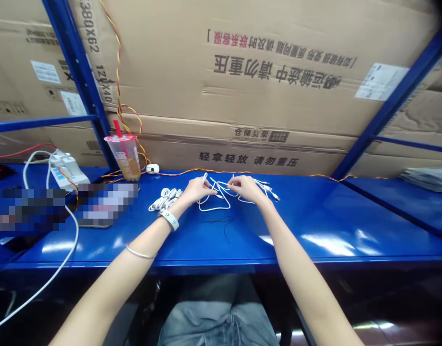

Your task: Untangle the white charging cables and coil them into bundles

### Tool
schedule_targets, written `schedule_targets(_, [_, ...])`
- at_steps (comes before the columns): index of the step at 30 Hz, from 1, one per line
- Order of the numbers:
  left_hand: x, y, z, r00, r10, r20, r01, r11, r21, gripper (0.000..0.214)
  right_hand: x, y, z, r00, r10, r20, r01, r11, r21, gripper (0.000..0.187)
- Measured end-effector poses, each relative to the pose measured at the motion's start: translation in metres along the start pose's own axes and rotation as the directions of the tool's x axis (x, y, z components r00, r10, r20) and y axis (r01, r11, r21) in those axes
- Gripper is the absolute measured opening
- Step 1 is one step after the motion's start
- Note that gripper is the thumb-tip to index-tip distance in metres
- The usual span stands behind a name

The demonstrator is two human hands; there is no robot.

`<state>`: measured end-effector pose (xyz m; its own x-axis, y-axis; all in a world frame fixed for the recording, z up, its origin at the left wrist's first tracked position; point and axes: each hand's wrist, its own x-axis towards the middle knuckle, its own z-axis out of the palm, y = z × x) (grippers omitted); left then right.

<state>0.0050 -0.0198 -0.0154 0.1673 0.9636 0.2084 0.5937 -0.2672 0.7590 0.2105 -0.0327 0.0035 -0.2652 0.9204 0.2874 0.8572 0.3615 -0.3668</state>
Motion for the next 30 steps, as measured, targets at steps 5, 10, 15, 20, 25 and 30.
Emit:
schedule_targets(5, [0.0, 0.0, 0.004, 0.995, -0.008, 0.101, -0.002, 0.996, 0.091, 0.006, -0.004, -0.004, -0.009, 0.989, -0.05, 0.139, 0.027, 0.986, 0.164, 0.025])
schedule_targets(10, [0.002, 0.001, 0.004, 0.989, 0.129, -0.071, -0.136, 0.985, -0.109, 0.009, 0.001, 0.008, -0.006, 0.987, 0.074, 0.143, -0.109, 0.962, 0.252, 0.028])
schedule_targets(15, [0.003, 0.006, 0.004, 0.952, 0.269, -0.143, -0.303, 0.884, -0.356, 0.004, 0.008, 0.031, 0.0, 0.918, 0.191, -0.348, -0.189, 0.981, 0.04, 0.033])
schedule_targets(20, [-0.003, 0.014, -0.002, 0.929, 0.353, -0.112, -0.368, 0.845, -0.389, 0.007, 0.012, 0.047, 0.011, 0.946, 0.135, -0.296, -0.167, 0.982, -0.086, 0.064])
schedule_targets(25, [-0.011, 0.024, -0.008, 0.896, 0.442, -0.04, -0.401, 0.769, -0.498, 0.016, 0.025, 0.055, 0.024, 0.978, 0.053, -0.203, -0.054, 0.999, -0.002, 0.06])
schedule_targets(30, [-0.013, 0.029, -0.008, 0.934, 0.357, -0.013, -0.242, 0.606, -0.758, 0.014, 0.028, 0.058, 0.024, 0.977, 0.079, -0.196, -0.057, 0.992, 0.116, 0.026])
